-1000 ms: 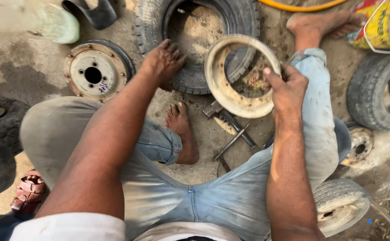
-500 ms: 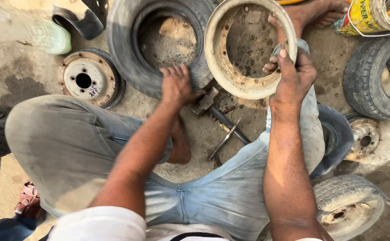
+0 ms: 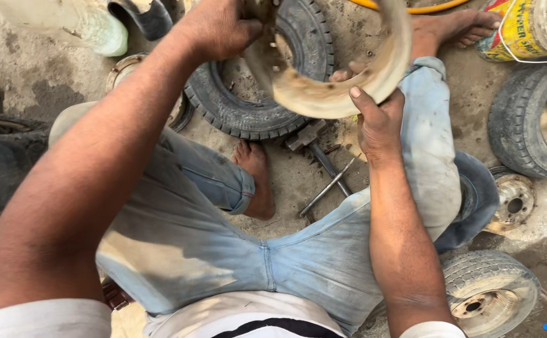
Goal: The person sits on the ground and uses a hammer and metal rod to separate a tire from its rim. They then insert small metal rings into the rim holes and reassemble the tire onto the rim.
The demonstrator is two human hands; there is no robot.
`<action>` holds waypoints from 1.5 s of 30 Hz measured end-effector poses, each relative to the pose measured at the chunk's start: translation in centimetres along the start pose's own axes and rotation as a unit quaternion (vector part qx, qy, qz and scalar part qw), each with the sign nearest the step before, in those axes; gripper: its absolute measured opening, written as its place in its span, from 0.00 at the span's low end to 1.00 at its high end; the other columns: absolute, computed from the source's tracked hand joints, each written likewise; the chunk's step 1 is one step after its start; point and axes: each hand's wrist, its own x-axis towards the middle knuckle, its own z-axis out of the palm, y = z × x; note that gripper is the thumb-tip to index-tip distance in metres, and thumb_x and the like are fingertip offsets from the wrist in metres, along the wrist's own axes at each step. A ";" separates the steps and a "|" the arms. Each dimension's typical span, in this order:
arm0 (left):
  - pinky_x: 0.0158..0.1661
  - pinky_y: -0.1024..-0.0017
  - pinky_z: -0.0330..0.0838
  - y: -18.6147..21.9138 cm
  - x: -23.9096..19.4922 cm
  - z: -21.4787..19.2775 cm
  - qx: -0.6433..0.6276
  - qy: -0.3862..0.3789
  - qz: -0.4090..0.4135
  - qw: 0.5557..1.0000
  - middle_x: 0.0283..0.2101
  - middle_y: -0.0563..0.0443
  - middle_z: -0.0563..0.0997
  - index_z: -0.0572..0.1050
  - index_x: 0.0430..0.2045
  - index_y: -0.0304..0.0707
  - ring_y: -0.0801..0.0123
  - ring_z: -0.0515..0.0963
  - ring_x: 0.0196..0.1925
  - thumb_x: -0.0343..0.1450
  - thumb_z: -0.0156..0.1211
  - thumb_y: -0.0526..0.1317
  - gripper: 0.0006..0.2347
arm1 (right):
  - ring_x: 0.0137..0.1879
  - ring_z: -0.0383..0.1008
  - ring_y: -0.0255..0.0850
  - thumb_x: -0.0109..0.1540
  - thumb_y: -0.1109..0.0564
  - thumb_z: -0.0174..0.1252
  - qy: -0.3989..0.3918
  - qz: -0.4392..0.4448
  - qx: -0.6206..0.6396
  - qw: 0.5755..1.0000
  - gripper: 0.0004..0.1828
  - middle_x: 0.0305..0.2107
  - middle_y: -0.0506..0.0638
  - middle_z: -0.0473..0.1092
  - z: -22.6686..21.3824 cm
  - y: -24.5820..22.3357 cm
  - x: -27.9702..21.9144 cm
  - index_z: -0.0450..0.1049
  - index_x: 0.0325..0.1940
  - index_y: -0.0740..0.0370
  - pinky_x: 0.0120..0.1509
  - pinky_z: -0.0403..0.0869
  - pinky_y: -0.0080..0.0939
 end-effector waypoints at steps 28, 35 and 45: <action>0.49 0.62 0.78 -12.3 1.1 2.2 0.170 -0.106 -0.240 0.950 0.44 0.38 0.83 0.81 0.42 0.34 0.58 0.83 0.46 0.69 0.64 0.30 0.09 | 0.49 0.85 0.47 0.65 0.58 0.65 -0.002 0.093 -0.471 0.877 0.15 0.42 0.60 0.81 4.6 14.7 -2.0 0.76 0.54 0.66 0.56 0.80 0.49; 0.44 0.64 0.83 -16.0 0.5 1.4 -0.122 -0.073 -0.279 0.950 0.43 0.46 0.85 0.79 0.47 0.38 0.63 0.87 0.42 0.69 0.67 0.34 0.13 | 0.35 0.76 0.44 0.57 0.51 0.75 -0.004 -0.124 -0.533 0.837 0.26 0.34 0.54 0.72 11.3 5.6 -1.8 0.71 0.51 0.65 0.40 0.78 0.45; 0.49 0.70 0.79 -18.1 1.0 3.9 -0.165 -0.068 -0.171 0.969 0.45 0.46 0.85 0.79 0.50 0.34 0.68 0.85 0.46 0.67 0.71 0.36 0.17 | 0.39 0.74 0.49 0.55 0.39 0.75 -0.034 -0.301 -0.596 0.743 0.34 0.33 0.55 0.69 13.4 2.3 -2.3 0.72 0.49 0.68 0.41 0.73 0.50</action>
